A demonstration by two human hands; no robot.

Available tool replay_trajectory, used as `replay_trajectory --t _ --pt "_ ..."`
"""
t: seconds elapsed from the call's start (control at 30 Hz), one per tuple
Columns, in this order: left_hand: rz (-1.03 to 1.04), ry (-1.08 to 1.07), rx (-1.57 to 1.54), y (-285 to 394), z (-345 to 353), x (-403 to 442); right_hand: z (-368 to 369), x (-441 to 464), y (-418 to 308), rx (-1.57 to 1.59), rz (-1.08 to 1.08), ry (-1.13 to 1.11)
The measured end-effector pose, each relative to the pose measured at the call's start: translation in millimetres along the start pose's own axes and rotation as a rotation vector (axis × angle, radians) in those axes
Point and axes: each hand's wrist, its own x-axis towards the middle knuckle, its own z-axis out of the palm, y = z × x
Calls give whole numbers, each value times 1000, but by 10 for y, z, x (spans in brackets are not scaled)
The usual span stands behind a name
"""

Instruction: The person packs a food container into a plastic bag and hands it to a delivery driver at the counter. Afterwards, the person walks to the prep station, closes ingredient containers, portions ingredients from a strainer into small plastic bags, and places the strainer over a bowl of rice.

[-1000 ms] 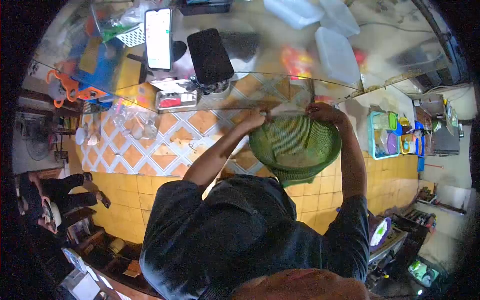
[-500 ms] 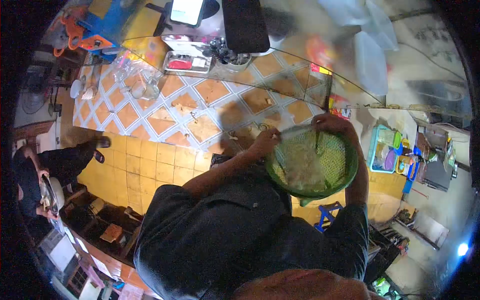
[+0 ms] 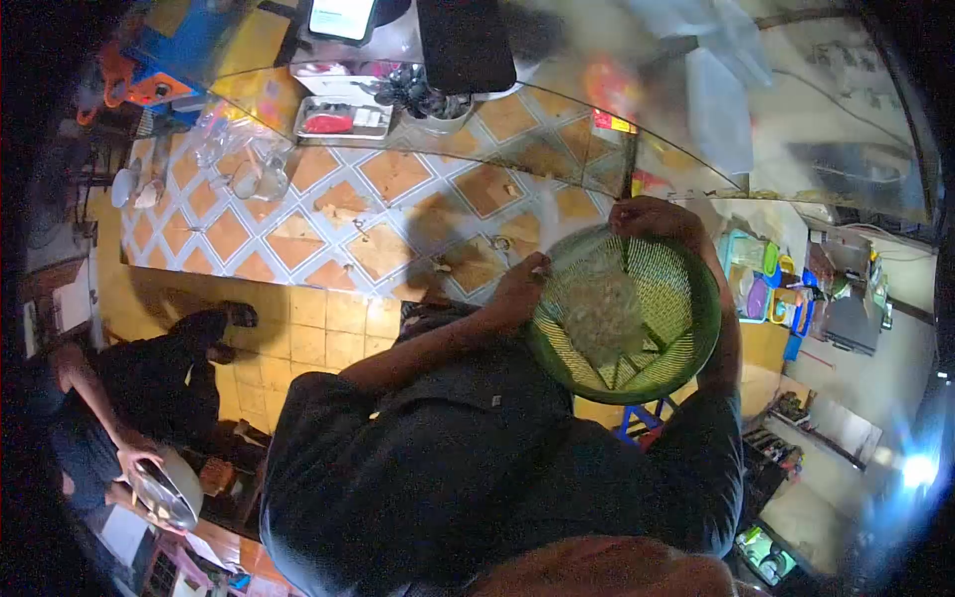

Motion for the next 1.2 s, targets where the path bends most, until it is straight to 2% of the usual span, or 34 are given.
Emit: replay_trajectory --t 0.07,0.13,0.17,0.23,0.27,0.3,0.33,0.43,0.47,0.5,0.53,0.57,0.6,0.63,0.67,0.7,0.77,0.8,0.87,0.9,0.97,1.0,1.13,1.17,1.2 --pt "-75 -13 -24 36 -70 37 20 70 288 35 -24 -26" --pt "-88 -222 33 -9 -174 175 33 58 350 76 -57 -32" --pt "-76 -221 33 108 -193 188 -21 32 244 90 -59 -27" --pt "33 -86 85 406 -187 -6 -47 51 367 115 -46 -39" --pt "30 -85 82 279 -155 43 -78 146 645 7 -138 -7" --pt "121 -86 39 25 -109 110 -55 188 825 -91 -231 34" --pt "214 -90 -6 -175 -64 144 -37 155 780 -81 -230 43" --pt "228 -18 38 -317 157 56 -165 90 499 -4 -104 -95" --pt "232 -3 41 -403 192 111 -177 87 491 -125 -26 -94" --pt "148 -81 12 -534 167 205 -182 115 484 -253 37 -89" --pt "63 -146 -12 -722 120 318 -112 6 730 -28 -407 88" --pt "-6 -217 -516 -1171 335 380 -151 160 566 -407 48 -65" --pt "-53 -284 -1024 -1149 409 433 -185 107 563 -277 66 -75" --pt "274 -101 -781 -1166 423 479 -172 64 584 -179 66 -56" --pt "567 82 -516 -827 318 471 -199 33 542 -111 71 -46" --pt "574 123 -496 -843 308 518 -168 -3 546 -64 99 -35" --pt "175 -30 283 -929 303 554 -99 -48 579 -1 129 -2" --pt "177 -5 292 -900 251 520 -81 -56 574 17 140 11" --pt "241 -94 116 -801 212 377 -39 -97 570 54 158 37" --pt "244 -83 115 -975 223 458 -48 -96 547 62 163 44" --pt "361 -103 -211 -1160 170 516 -26 -75 550 77 163 63" --pt "370 -95 -213 -1114 174 574 -52 -66 538 77 160 71" --pt "104 -56 9 -461 105 371 -40 -92 529 121 159 103" --pt "37 -51 71 -399 70 328 -24 -103 545 128 158 112" --pt "36 -51 74 -699 216 386 -2 -99 561 139 157 122"
